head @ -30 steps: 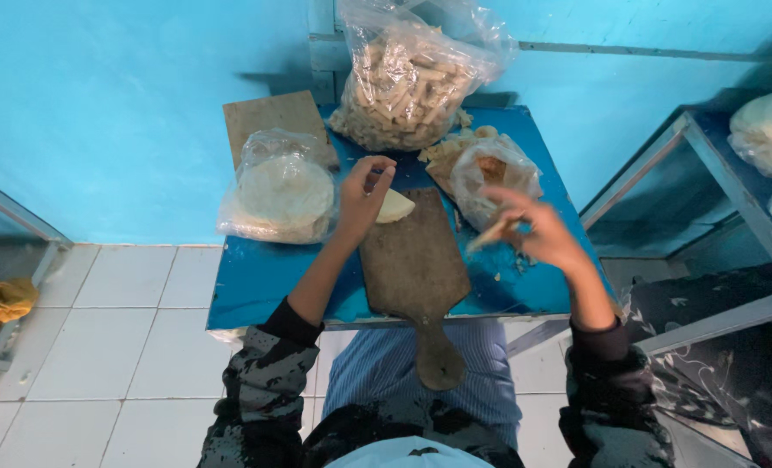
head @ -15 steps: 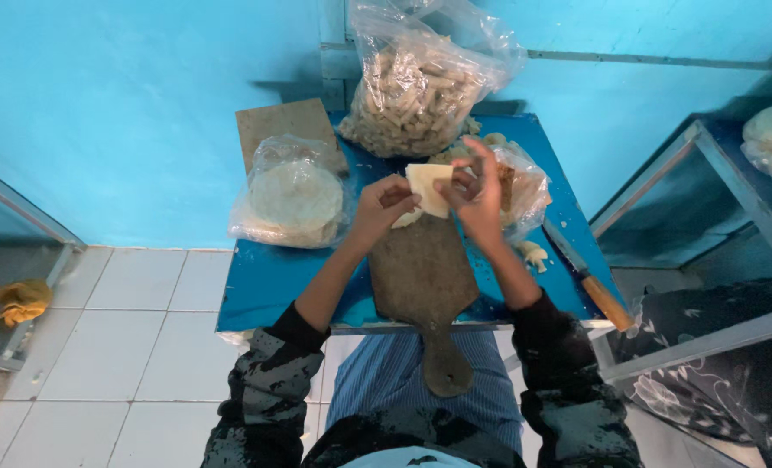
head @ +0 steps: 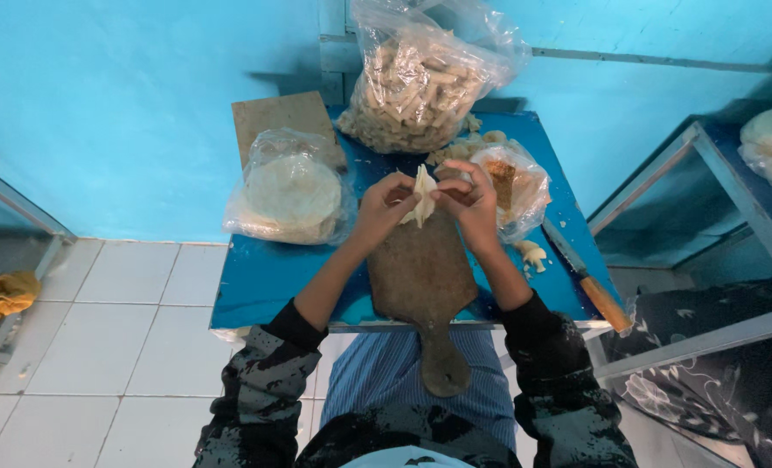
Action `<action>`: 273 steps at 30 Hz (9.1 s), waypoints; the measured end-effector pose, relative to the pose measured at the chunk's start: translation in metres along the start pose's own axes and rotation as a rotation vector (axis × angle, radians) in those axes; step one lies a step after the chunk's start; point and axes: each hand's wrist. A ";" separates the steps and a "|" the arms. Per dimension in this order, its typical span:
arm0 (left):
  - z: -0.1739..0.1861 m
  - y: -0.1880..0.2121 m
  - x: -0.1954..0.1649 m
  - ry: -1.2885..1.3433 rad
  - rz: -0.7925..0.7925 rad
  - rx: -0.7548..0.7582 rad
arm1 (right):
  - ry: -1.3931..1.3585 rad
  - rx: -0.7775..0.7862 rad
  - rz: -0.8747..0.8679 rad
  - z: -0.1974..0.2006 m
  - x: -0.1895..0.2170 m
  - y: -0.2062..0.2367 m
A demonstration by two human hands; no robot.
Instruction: The person sits at a blue table assembling filled wafer snacks. They lay flat white wafer pieces on a wooden paddle board, spoon brown filling from a plastic bag onto a piece, and press another wafer piece on top, building a stack of finished pieces on the board.
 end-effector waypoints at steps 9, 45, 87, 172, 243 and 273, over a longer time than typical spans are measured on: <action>0.016 -0.006 -0.007 0.574 0.186 -0.257 | -0.397 -0.349 -0.111 0.021 0.006 -0.006; 0.000 0.003 0.007 0.244 0.178 -0.027 | -0.092 -0.065 -0.066 0.012 -0.004 0.011; 0.020 0.001 -0.031 0.646 0.134 -0.381 | 0.677 0.479 0.006 0.003 0.049 0.028; 0.013 0.001 -0.026 0.627 0.165 -0.400 | 0.662 0.539 0.214 0.001 0.058 0.038; 0.011 0.002 -0.014 0.542 0.238 -0.381 | 0.555 0.637 0.312 -0.008 0.042 0.043; 0.006 0.001 -0.003 0.535 0.262 -0.295 | 0.369 0.222 0.296 -0.001 0.026 0.044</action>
Point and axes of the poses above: each hand's wrist, its own y-axis away from the middle knuckle, its own z-axis out of the back of the hand, x = y × z, and after that the axes turned 8 degrees about y, right-handed
